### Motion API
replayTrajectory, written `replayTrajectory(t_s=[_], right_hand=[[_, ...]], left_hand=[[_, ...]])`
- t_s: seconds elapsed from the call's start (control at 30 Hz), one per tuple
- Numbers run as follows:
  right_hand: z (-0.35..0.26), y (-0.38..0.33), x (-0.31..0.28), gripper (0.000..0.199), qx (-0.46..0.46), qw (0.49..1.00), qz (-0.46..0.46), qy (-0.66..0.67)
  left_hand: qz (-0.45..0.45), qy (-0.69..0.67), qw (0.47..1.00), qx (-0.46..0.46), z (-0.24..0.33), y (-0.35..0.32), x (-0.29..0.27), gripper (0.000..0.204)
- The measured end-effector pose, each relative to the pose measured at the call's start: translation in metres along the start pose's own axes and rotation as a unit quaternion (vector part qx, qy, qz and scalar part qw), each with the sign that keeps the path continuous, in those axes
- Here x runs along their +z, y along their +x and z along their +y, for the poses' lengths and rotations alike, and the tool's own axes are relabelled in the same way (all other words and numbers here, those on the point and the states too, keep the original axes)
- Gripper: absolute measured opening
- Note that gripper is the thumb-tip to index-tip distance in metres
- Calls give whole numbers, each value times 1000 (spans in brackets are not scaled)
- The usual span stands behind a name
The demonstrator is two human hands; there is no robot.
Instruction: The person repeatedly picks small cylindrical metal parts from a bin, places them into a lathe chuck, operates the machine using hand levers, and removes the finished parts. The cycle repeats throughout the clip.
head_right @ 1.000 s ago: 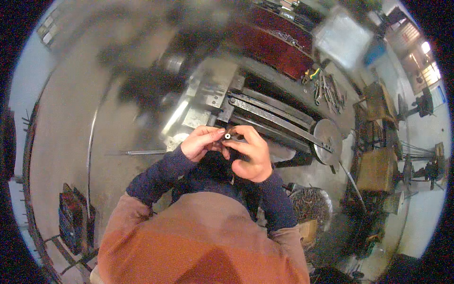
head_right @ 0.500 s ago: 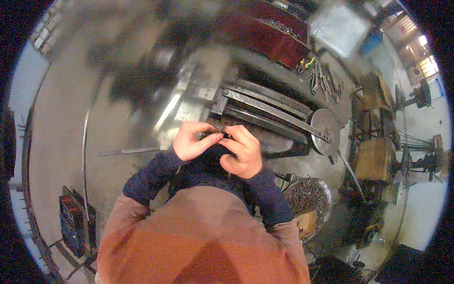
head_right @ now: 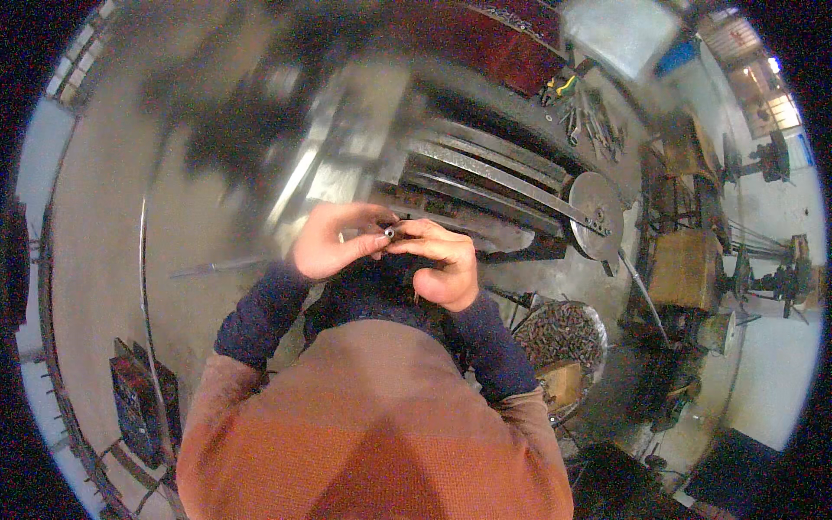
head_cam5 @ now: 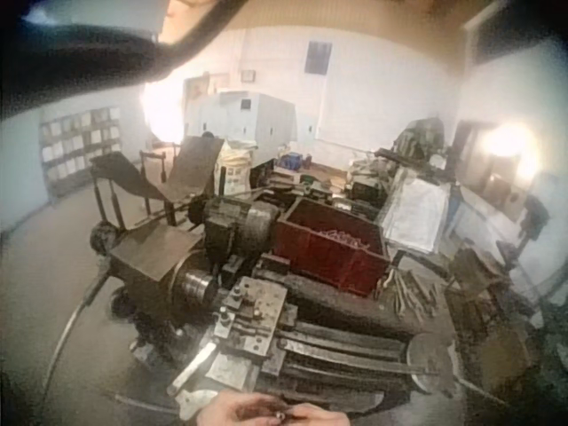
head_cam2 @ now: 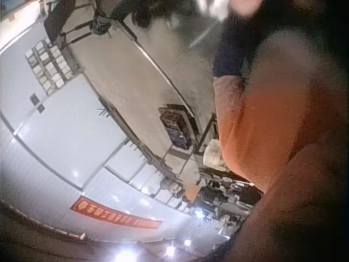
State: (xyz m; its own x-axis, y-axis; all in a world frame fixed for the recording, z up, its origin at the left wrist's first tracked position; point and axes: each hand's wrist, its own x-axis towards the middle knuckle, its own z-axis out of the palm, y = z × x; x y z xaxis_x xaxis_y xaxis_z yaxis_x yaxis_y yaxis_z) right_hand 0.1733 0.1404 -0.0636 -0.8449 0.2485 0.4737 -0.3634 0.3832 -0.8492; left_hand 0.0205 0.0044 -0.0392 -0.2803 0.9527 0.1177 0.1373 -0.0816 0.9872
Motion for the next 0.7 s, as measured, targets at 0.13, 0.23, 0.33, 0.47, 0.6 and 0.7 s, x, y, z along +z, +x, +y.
replayTrajectory(t_s=[0.13,0.23,0.33,0.47,0.6,0.7], right_hand=[[3,-1,1,48,0,1000,2,21],[2,-1,2,49,11,999,-2,48],[0,1,3,51,18,998,-8,53],[2,3,5,50,13,998,-16,64],[0,8,8,46,11,997,-23,76],[2,11,11,45,29,996,-38,70]], left_hand=[[-37,-18,999,-4,3,0,-2,23],[-36,-73,997,-16,3,-1,-1,22],[-29,-108,993,-32,0,-2,0,21],[-16,-136,989,-62,2,-3,-3,20],[-9,-138,989,-60,2,-3,-7,20],[-1,-130,990,-51,0,-5,-10,20]])
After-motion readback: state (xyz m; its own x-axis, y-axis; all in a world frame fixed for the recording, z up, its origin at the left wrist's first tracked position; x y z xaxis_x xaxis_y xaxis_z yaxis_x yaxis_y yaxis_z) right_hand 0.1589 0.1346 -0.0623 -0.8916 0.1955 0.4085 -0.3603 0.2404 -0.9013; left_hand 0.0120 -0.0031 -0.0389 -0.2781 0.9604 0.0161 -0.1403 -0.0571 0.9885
